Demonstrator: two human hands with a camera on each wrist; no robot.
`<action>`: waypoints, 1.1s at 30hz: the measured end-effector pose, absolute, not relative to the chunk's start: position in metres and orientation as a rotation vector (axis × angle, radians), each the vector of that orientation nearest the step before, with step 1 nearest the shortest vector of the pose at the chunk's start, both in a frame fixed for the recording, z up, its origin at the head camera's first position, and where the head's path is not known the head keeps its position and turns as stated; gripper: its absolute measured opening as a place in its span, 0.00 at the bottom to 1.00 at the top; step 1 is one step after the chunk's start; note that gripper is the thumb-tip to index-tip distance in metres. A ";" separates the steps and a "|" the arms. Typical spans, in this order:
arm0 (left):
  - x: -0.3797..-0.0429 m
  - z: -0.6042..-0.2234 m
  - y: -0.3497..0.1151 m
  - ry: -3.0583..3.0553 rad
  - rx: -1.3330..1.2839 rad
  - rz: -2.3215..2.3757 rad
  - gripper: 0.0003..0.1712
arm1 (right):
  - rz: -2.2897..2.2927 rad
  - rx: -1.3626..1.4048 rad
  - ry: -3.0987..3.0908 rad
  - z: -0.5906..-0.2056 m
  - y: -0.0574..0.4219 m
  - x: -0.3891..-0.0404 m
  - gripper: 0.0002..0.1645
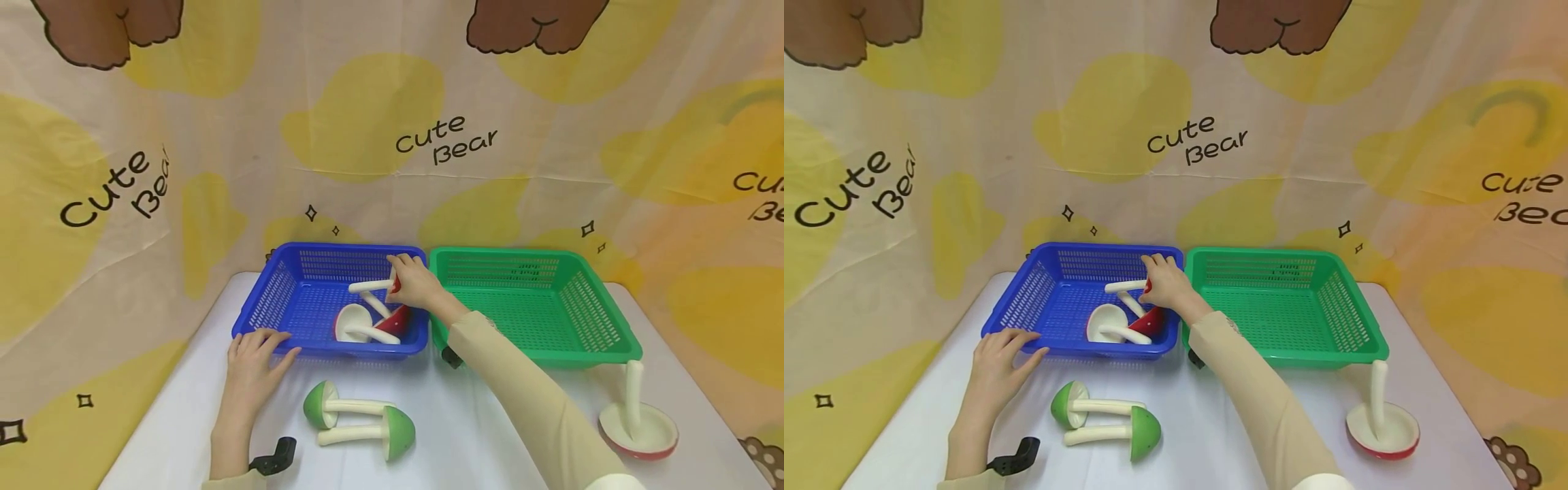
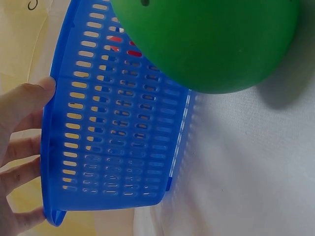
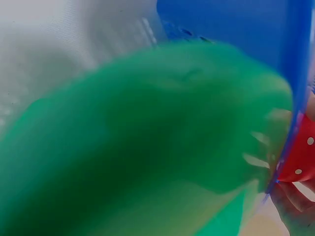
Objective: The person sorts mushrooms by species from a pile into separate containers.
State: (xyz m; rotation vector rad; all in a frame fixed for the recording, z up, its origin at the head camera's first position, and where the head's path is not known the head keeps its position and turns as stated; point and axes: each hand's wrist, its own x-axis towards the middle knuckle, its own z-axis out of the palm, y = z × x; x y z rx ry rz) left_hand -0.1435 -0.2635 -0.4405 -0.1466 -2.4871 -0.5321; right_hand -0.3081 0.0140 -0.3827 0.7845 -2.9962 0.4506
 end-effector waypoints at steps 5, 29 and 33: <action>-0.143 -0.440 -0.262 -2.500 -0.141 -0.538 0.18 | 0.426 0.789 -3.017 -0.385 0.016 -0.307 0.49; -0.140 -0.441 -0.261 -2.480 -0.161 -0.545 0.18 | 0.439 0.833 -2.961 -0.368 0.032 -0.289 0.39; -0.140 -0.441 -0.262 -2.486 -0.163 -0.550 0.18 | 0.450 0.823 -2.946 -0.365 0.038 -0.282 0.38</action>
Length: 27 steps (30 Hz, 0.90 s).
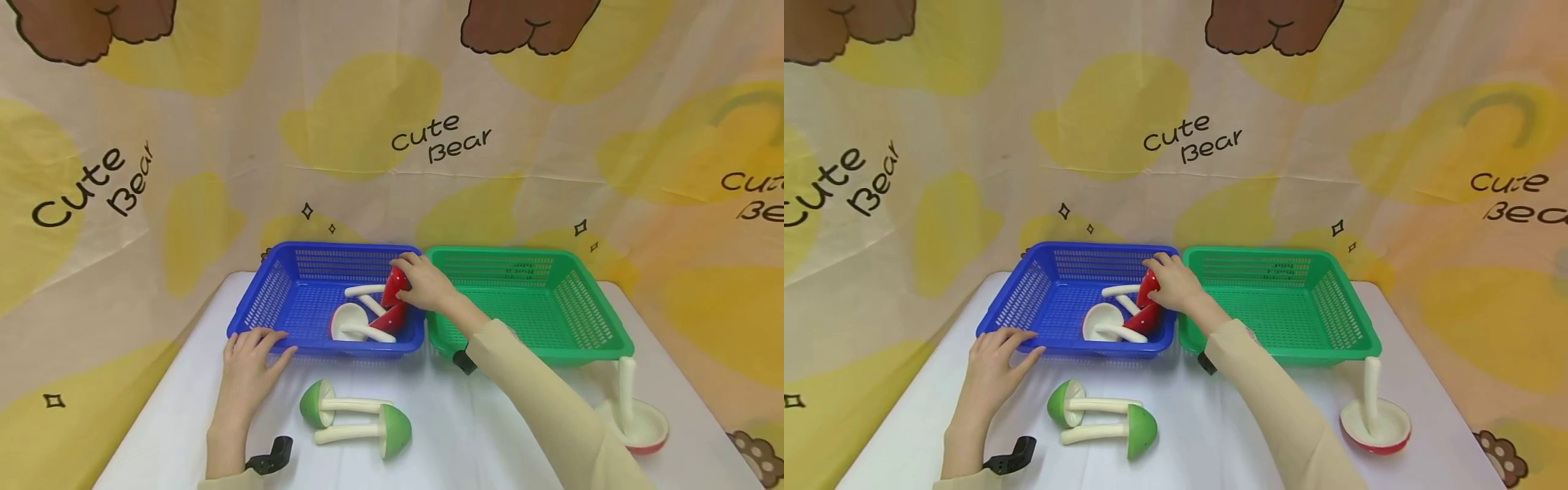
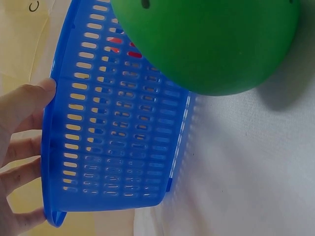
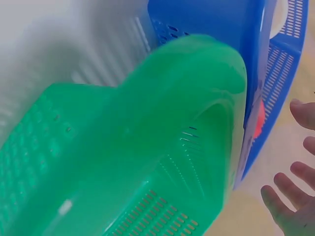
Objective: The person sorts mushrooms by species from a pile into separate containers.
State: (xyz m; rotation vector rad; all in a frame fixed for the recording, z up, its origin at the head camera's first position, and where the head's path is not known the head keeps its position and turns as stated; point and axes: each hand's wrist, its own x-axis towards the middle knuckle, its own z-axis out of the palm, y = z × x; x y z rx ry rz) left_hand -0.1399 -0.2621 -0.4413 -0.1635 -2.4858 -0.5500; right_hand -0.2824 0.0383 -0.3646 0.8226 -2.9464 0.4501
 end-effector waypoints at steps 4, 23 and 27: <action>-0.140 -0.441 -0.262 -2.491 -0.160 -0.546 0.18 | 0.480 0.818 -2.938 -0.362 0.045 -0.274 0.37; -0.139 -0.438 -0.262 -2.487 -0.169 -0.540 0.17 | 0.800 0.713 -2.749 -0.375 0.096 -0.211 0.35; -0.139 -0.438 -0.262 -2.495 -0.171 -0.540 0.17 | 0.826 0.690 -2.681 -0.381 0.110 -0.197 0.35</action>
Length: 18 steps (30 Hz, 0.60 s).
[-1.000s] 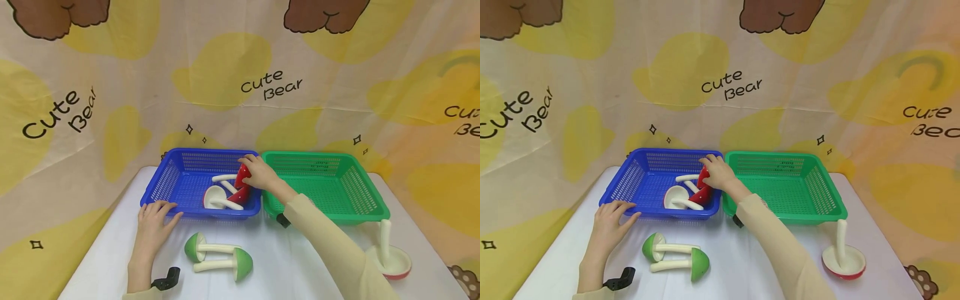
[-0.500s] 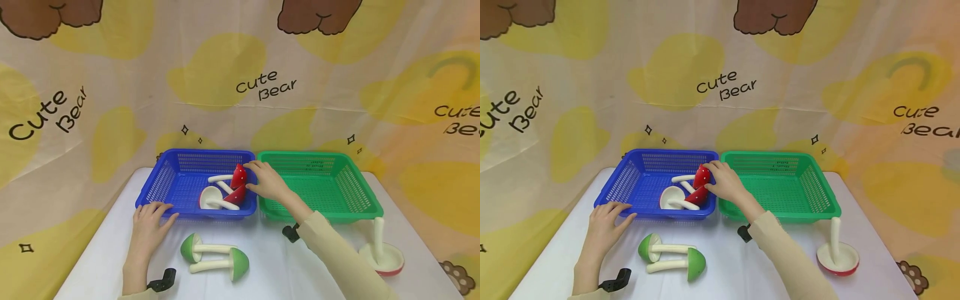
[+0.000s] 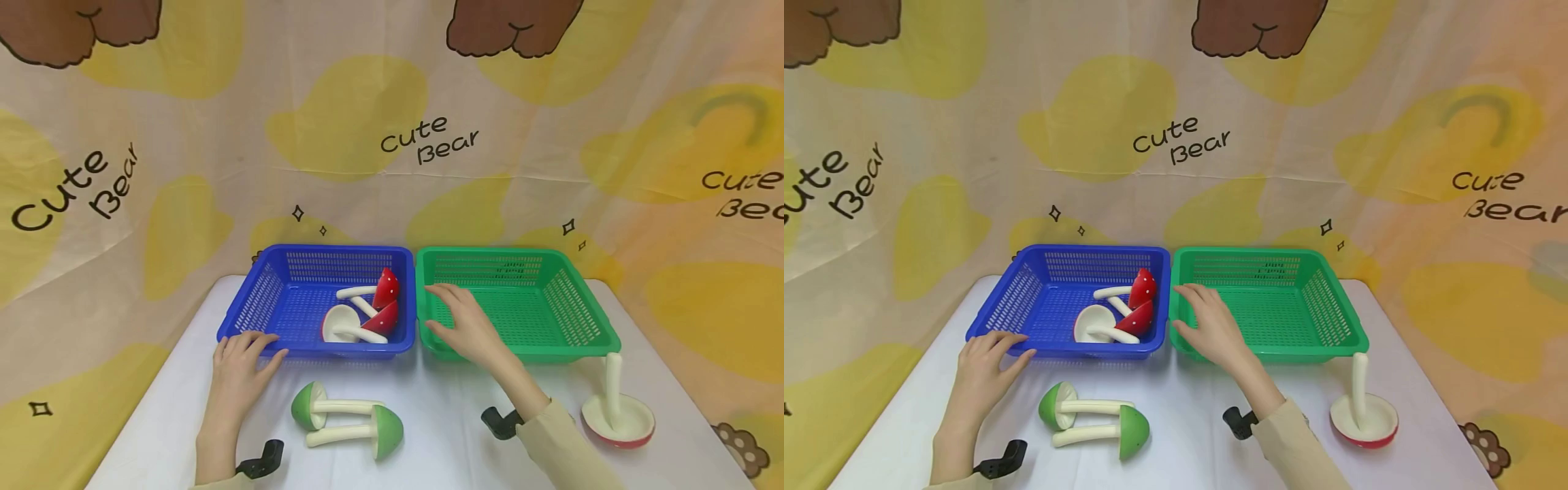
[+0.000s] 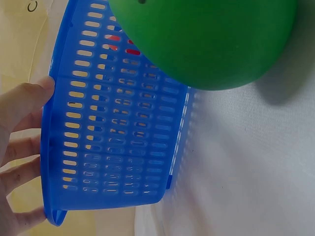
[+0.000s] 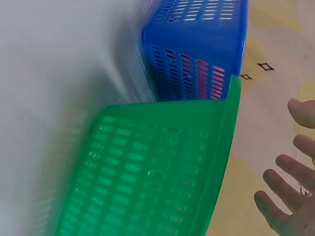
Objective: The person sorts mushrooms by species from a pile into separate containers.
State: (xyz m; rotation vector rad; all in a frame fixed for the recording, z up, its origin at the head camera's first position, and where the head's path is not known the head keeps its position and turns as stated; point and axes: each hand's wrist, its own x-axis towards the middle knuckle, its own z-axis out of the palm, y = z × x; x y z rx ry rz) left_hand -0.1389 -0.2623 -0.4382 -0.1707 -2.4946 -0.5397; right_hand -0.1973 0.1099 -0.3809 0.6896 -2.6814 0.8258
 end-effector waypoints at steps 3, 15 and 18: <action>-0.138 -0.438 -0.262 -2.500 -0.170 -0.540 0.17 | 0.841 0.660 -2.630 -0.384 0.121 -0.186 0.35; -0.137 -0.436 -0.265 -2.484 -0.180 -0.561 0.17 | 0.918 0.515 -2.457 -0.395 0.156 -0.147 0.34; -0.138 -0.437 -0.263 -2.489 -0.180 -0.565 0.17 | 0.904 0.500 -2.415 -0.398 0.165 -0.141 0.35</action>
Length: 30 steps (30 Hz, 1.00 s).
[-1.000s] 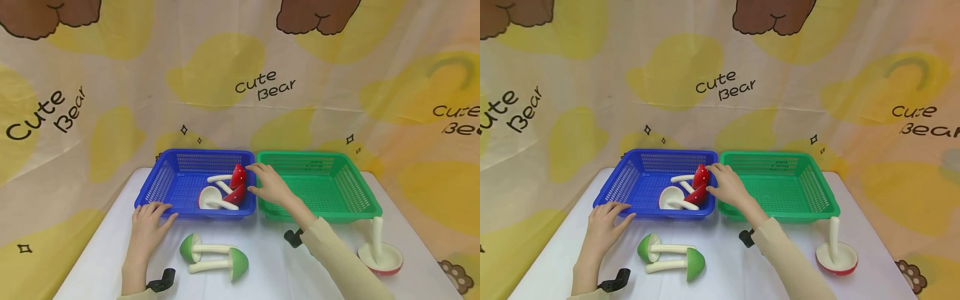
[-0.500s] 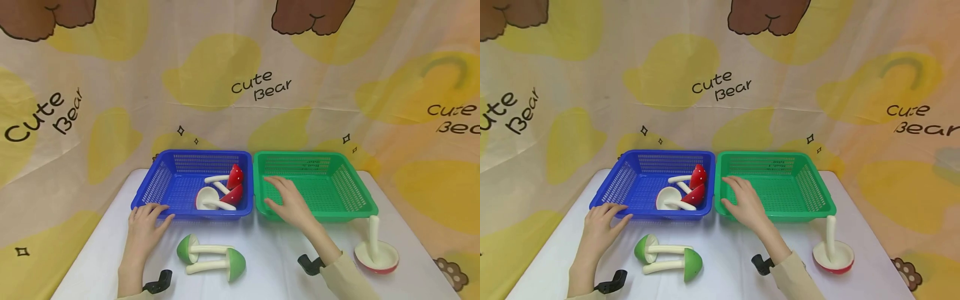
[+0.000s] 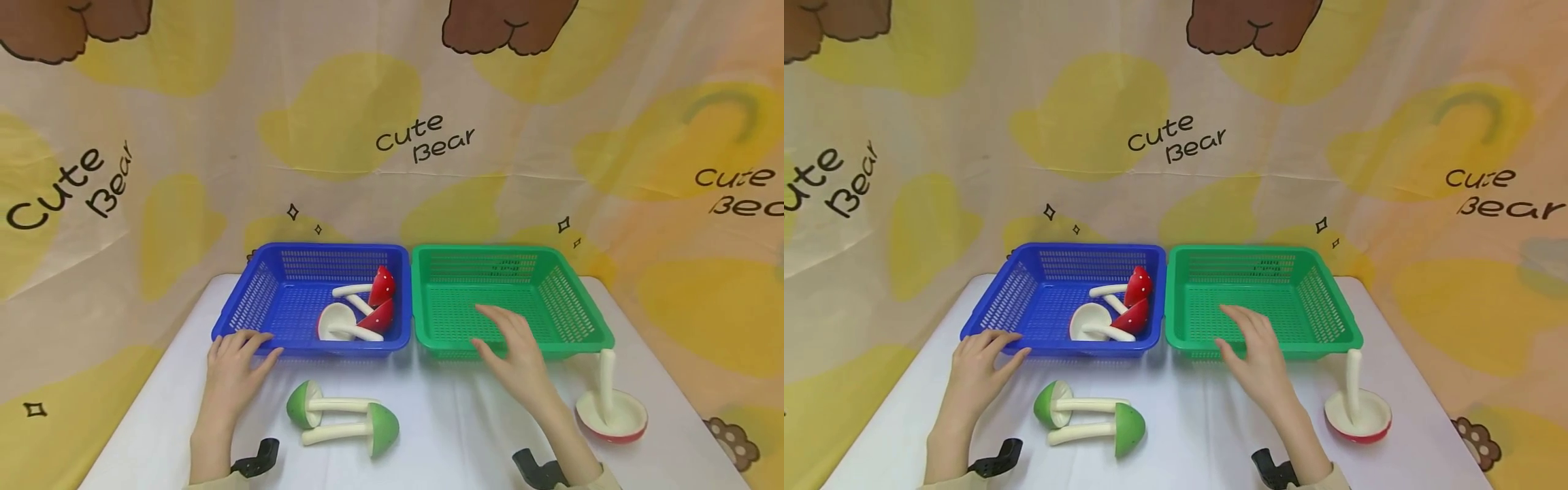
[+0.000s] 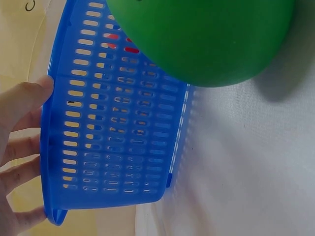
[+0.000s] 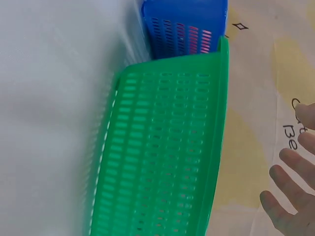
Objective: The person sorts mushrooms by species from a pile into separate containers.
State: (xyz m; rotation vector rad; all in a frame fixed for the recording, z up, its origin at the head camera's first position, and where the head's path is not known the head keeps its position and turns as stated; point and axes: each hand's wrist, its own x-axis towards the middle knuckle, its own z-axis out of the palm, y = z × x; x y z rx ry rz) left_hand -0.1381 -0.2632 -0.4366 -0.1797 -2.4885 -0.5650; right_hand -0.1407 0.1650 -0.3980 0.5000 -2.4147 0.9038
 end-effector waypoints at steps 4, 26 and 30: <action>-0.139 -0.436 -0.262 -2.495 -0.173 -0.563 0.17 | 0.871 0.472 -2.370 -0.401 0.175 -0.134 0.34; -0.139 -0.438 -0.262 -2.472 -0.187 -0.567 0.17 | 0.782 0.370 -2.274 -0.414 0.230 -0.104 0.36; -0.138 -0.438 -0.262 -2.483 -0.176 -0.562 0.17 | 0.774 0.315 -2.281 -0.419 0.244 -0.102 0.34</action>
